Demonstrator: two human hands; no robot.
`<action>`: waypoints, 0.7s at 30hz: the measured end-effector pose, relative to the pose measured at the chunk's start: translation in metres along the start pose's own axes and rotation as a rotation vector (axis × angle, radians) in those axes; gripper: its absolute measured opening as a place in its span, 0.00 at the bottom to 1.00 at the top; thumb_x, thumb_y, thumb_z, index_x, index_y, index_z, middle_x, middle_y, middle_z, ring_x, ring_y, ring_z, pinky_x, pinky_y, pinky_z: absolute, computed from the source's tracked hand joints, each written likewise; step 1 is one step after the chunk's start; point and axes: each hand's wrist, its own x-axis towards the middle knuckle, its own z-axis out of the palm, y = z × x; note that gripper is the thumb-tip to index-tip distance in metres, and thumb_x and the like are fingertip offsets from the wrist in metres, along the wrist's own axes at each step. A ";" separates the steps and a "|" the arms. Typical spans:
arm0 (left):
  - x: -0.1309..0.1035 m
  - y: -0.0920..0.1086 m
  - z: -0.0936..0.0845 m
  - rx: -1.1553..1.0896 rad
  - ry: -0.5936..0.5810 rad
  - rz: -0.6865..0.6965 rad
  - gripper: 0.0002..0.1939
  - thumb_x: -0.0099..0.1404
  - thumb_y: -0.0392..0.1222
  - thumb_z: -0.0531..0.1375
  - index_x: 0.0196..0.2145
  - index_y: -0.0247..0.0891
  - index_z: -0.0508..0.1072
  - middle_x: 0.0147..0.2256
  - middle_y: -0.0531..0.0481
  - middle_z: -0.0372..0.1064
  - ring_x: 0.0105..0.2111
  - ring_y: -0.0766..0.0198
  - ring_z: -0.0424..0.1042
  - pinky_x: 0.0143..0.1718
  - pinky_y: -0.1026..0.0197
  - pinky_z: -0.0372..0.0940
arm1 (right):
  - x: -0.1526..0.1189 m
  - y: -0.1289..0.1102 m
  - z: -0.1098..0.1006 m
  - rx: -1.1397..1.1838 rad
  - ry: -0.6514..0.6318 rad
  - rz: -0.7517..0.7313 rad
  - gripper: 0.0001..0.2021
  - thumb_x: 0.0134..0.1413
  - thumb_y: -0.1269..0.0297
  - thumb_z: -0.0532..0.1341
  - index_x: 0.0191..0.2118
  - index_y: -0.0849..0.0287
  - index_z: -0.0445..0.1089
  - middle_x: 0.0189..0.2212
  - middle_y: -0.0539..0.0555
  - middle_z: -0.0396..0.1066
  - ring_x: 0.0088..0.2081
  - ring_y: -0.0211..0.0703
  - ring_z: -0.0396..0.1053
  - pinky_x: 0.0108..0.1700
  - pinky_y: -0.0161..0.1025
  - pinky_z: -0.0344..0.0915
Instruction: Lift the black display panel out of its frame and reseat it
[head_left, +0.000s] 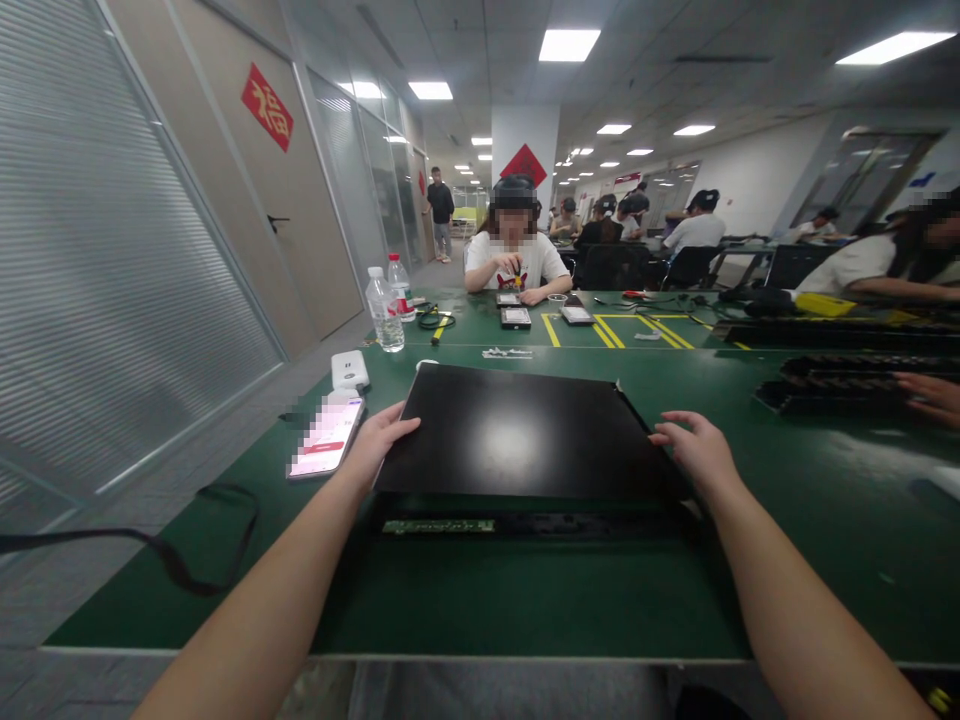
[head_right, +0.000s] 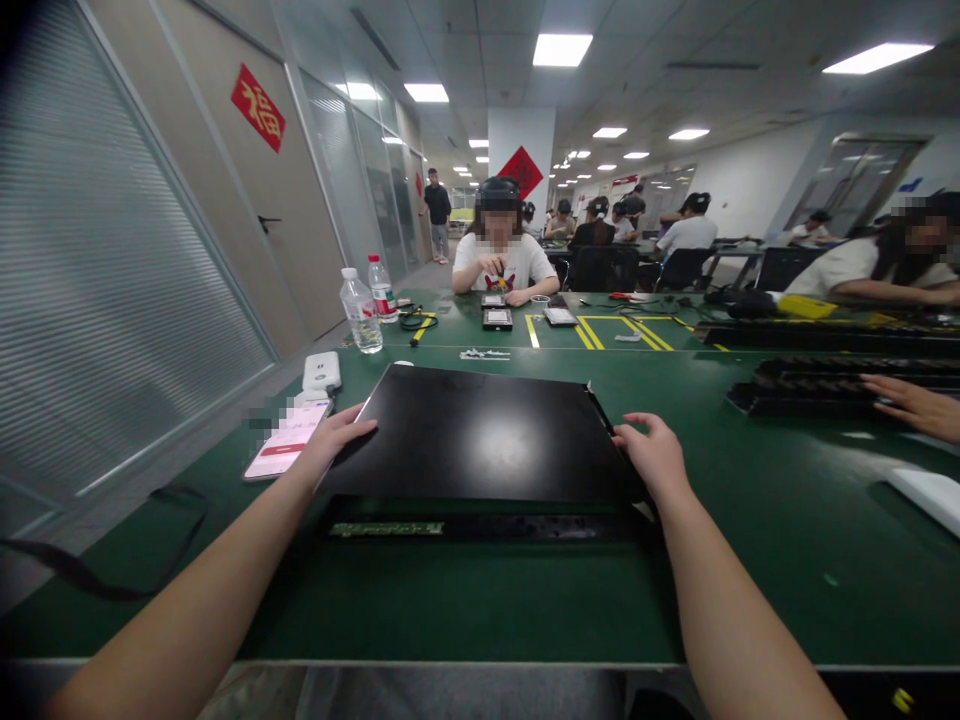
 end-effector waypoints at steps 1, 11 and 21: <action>0.000 0.000 0.000 0.005 -0.009 -0.007 0.24 0.50 0.33 0.72 0.47 0.35 0.82 0.32 0.45 0.84 0.27 0.53 0.82 0.32 0.57 0.76 | 0.001 0.000 0.000 -0.014 0.004 -0.005 0.21 0.46 0.58 0.64 0.47 0.56 0.73 0.28 0.56 0.79 0.39 0.54 0.78 0.35 0.43 0.65; -0.001 0.001 0.001 0.019 -0.005 -0.040 0.22 0.51 0.30 0.72 0.46 0.34 0.82 0.33 0.45 0.85 0.27 0.56 0.82 0.33 0.60 0.77 | 0.001 -0.001 -0.005 -0.146 0.020 -0.023 0.15 0.47 0.59 0.63 0.43 0.54 0.75 0.26 0.54 0.79 0.35 0.53 0.76 0.38 0.44 0.62; -0.001 -0.003 0.002 0.015 -0.039 -0.097 0.23 0.52 0.29 0.72 0.48 0.34 0.80 0.34 0.43 0.85 0.31 0.52 0.84 0.29 0.60 0.76 | 0.004 0.001 -0.006 -0.252 0.009 -0.076 0.09 0.49 0.60 0.62 0.37 0.53 0.75 0.27 0.53 0.80 0.34 0.51 0.75 0.34 0.43 0.61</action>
